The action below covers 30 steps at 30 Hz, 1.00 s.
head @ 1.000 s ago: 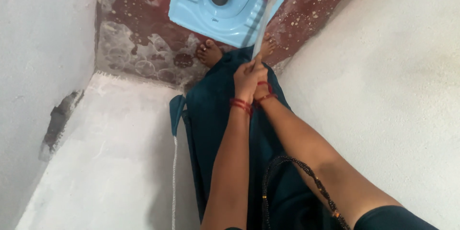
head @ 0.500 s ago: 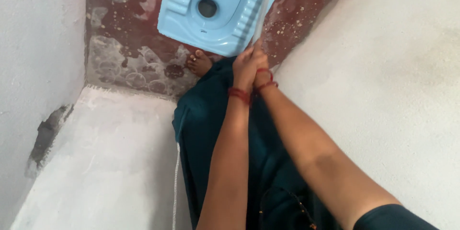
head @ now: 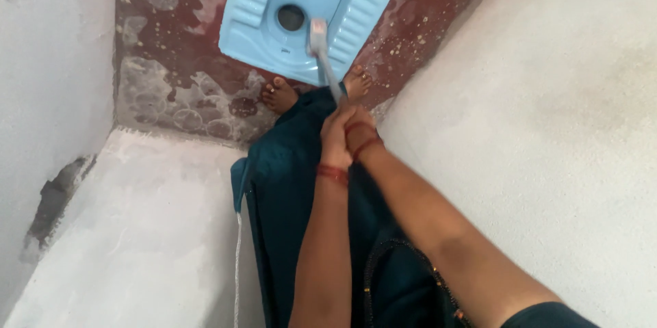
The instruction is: The person scrubs a light blue squat toilet with a long-handled brush, then rinses the toilet and the brush using water poured from a white mug. The person repeatedly scrubs the bowl and surrounding floor area, then rinses the brush and toilet with water from the mug.
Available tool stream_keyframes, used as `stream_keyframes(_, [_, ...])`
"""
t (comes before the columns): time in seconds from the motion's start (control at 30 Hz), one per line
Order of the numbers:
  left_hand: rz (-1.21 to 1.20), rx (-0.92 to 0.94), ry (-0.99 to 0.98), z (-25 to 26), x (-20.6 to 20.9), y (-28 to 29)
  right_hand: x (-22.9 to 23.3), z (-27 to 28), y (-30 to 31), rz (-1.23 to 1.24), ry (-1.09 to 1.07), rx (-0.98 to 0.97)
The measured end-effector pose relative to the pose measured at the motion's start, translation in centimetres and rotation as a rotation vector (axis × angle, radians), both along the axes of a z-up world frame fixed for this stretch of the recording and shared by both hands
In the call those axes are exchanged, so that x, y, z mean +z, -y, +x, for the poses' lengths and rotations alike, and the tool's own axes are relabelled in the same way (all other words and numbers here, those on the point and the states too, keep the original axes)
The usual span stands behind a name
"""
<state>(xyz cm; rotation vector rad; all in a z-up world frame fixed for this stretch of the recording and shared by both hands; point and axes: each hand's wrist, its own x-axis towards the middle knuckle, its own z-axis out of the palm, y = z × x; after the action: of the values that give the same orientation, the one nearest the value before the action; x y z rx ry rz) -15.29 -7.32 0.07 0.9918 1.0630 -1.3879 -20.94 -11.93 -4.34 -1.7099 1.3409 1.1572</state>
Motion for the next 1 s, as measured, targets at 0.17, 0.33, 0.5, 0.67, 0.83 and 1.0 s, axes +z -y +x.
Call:
stream_keyframes(0.17, [-0.173, 0.154, -0.155, 1.4, -3.5, 7.1, -0.5, 3.8, 9.1, -0.065, -0.028, 0.199])
stream_keyframes(0.33, [-0.173, 0.135, -0.25, 3.6, -3.5, 10.8, 2.8, 9.2, 14.1, -0.001, -0.255, 0.138])
stream_keyframes(0.5, [-0.078, -0.019, -0.193, 4.2, -2.6, 8.9, 1.5, 7.1, 11.0, 0.001, -0.183, 0.099])
stream_keyframes(0.67, [-0.016, -0.244, 0.004, 4.9, -3.5, 6.1, -6.3, 2.2, 5.0, 0.156, -0.042, 0.662])
stream_keyframes(0.83, [0.143, -0.293, 0.033, 4.1, -5.5, 5.4, -10.4, -0.7, 2.1, -0.056, 0.079, 0.185])
stream_keyframes(1.0, [0.103, -0.332, 0.065, 3.8, -6.9, 6.5, -7.7, 1.8, 5.4, -0.066, 0.027, -0.066])
